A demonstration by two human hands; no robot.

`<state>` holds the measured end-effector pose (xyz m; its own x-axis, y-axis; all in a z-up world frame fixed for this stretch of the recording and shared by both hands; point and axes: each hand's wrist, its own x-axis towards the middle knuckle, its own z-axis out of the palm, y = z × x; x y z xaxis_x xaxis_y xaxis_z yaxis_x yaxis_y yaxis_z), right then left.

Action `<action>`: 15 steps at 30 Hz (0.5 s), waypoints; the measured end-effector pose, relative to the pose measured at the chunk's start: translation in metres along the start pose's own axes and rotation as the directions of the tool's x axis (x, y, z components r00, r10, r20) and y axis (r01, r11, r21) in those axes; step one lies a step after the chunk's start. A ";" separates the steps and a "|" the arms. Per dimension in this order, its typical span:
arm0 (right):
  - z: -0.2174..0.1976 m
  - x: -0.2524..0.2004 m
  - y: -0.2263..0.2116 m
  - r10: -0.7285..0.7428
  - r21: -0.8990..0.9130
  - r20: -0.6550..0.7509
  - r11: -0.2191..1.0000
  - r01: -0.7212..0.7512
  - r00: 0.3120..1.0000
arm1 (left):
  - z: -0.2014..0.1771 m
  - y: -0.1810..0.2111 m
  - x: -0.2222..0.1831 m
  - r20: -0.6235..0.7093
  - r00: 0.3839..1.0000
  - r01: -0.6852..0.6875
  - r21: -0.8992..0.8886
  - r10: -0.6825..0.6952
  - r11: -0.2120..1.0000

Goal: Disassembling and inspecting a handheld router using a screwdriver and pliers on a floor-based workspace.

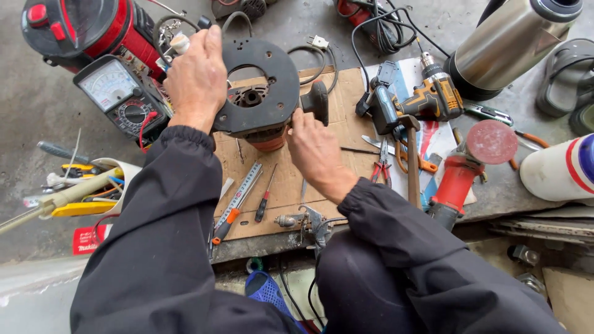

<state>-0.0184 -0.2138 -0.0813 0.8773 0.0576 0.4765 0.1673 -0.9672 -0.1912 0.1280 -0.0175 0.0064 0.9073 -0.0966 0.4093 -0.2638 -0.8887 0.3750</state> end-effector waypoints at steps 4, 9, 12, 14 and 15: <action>-0.080 -0.011 0.026 0.122 0.030 0.261 0.990 -0.134 0.958 | 0.006 -0.005 0.003 -0.003 1.000 0.030 -0.014 -0.030 0.999; -0.206 -0.017 0.025 0.227 0.176 0.141 0.952 -0.250 0.964 | -0.004 0.001 -0.007 -0.016 0.997 -0.070 -0.031 0.069 0.997; -0.234 -0.016 0.017 0.299 0.466 0.073 0.833 -0.297 0.952 | -0.040 0.024 -0.044 -0.188 0.932 -0.322 -0.042 0.309 0.946; -0.226 -0.013 0.023 0.285 0.513 0.149 0.796 -0.321 0.947 | -0.076 0.049 -0.081 -0.185 0.851 -0.502 -0.013 0.492 0.865; -0.210 -0.018 0.034 0.280 0.521 0.145 0.794 -0.314 0.949 | -0.078 0.050 -0.092 -0.187 0.850 -0.502 -0.002 0.493 0.865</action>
<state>-0.1230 -0.2998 0.0837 0.9447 -0.1802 0.2738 0.0915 -0.6571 -0.7482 0.0058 -0.0179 0.0527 0.5796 -0.4367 0.6880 -0.6846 -0.7189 0.1204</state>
